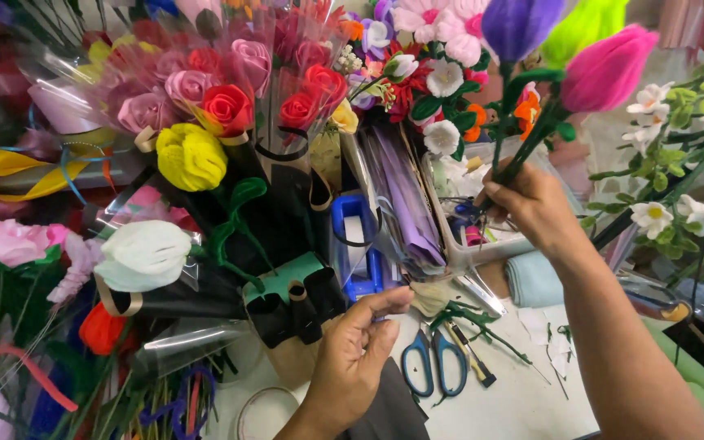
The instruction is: The person cuts a piece of black paper with a utility knife, then folds it. They then pick up several artificial flowers and place them into a wooden holder on the table.
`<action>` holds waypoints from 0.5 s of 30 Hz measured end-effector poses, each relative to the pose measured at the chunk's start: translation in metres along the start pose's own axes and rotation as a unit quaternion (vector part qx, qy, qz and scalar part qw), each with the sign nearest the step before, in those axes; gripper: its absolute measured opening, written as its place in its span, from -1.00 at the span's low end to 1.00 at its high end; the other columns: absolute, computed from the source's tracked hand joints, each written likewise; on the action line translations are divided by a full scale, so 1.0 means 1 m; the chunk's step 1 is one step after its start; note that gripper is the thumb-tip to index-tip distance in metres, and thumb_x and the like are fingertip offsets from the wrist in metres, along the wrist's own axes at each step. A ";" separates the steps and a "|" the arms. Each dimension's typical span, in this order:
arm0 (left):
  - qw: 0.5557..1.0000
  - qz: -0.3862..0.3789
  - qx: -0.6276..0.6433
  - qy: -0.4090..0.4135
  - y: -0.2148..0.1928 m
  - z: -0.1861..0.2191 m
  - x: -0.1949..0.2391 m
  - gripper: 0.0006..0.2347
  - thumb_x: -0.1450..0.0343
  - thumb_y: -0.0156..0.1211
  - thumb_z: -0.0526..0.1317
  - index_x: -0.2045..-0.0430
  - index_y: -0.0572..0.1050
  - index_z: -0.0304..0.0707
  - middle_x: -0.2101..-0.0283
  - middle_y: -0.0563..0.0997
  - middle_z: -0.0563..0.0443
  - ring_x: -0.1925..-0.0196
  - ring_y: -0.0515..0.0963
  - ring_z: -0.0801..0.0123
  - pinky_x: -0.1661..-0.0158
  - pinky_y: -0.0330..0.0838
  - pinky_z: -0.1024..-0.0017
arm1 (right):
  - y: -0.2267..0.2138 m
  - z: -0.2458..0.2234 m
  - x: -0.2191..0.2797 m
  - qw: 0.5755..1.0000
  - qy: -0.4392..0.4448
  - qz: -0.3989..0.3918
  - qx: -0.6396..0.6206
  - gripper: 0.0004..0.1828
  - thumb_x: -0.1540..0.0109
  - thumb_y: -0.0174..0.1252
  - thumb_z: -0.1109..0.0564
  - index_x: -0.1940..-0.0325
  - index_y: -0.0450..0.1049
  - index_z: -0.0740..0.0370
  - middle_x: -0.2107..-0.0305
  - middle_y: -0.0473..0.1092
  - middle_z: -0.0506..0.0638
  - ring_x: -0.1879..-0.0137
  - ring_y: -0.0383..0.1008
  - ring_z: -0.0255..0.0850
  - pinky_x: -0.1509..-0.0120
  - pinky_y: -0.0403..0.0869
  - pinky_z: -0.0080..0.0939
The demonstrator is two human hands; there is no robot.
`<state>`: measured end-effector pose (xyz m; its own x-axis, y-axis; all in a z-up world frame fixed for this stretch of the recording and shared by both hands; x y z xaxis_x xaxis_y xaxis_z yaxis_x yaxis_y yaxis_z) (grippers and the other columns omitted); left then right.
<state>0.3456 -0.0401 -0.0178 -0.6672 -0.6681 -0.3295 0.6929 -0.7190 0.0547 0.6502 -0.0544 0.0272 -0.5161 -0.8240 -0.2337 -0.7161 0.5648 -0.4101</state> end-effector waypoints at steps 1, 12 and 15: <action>1.000 0.003 -0.009 0.005 -0.003 0.000 0.002 -0.69 -0.50 0.05 -0.20 -0.10 0.52 -0.32 -0.07 0.68 -0.02 -0.13 0.66 0.34 -0.11 0.53 0.42 | -0.004 -0.009 0.002 0.999 -0.030 -0.002 0.010 -0.96 -0.36 0.08 0.28 0.11 0.36 0.28 0.34 0.54 0.12 0.41 0.42 -0.19 0.30 0.46 -0.27; 0.999 0.021 0.032 -0.029 -0.012 -0.019 0.012 -0.71 -0.48 0.09 -0.22 -0.05 0.56 -0.30 -0.04 0.67 -0.01 -0.10 0.66 0.36 -0.06 0.58 0.43 | 0.014 0.007 -0.013 0.997 -0.001 -0.003 0.072 -0.91 -0.33 0.00 0.30 0.16 0.23 0.22 0.39 0.54 0.09 0.46 0.42 -0.17 0.34 0.44 -0.22; 0.995 0.032 0.038 -0.081 -0.016 -0.027 0.018 -0.72 -0.47 0.09 -0.23 -0.04 0.58 -0.23 -0.04 0.66 0.04 -0.10 0.66 0.43 0.02 0.61 0.46 | 0.020 0.031 -0.018 0.998 0.026 -0.019 0.061 -0.94 -0.33 0.00 0.30 0.18 0.25 0.23 0.40 0.56 0.10 0.46 0.43 -0.17 0.32 0.48 -0.22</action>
<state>0.3302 -0.0355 -0.0500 -0.6620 -0.7308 -0.1662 0.7170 -0.6821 0.1436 0.6597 -0.0302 -0.0038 -0.5168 -0.8389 -0.1708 -0.6738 0.5217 -0.5234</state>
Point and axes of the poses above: each hand's wrist, its own x-axis away from the middle knuckle, its own y-axis out of the palm, z = x × y, the point moved 8 cm from there along -x, towards the middle knuckle
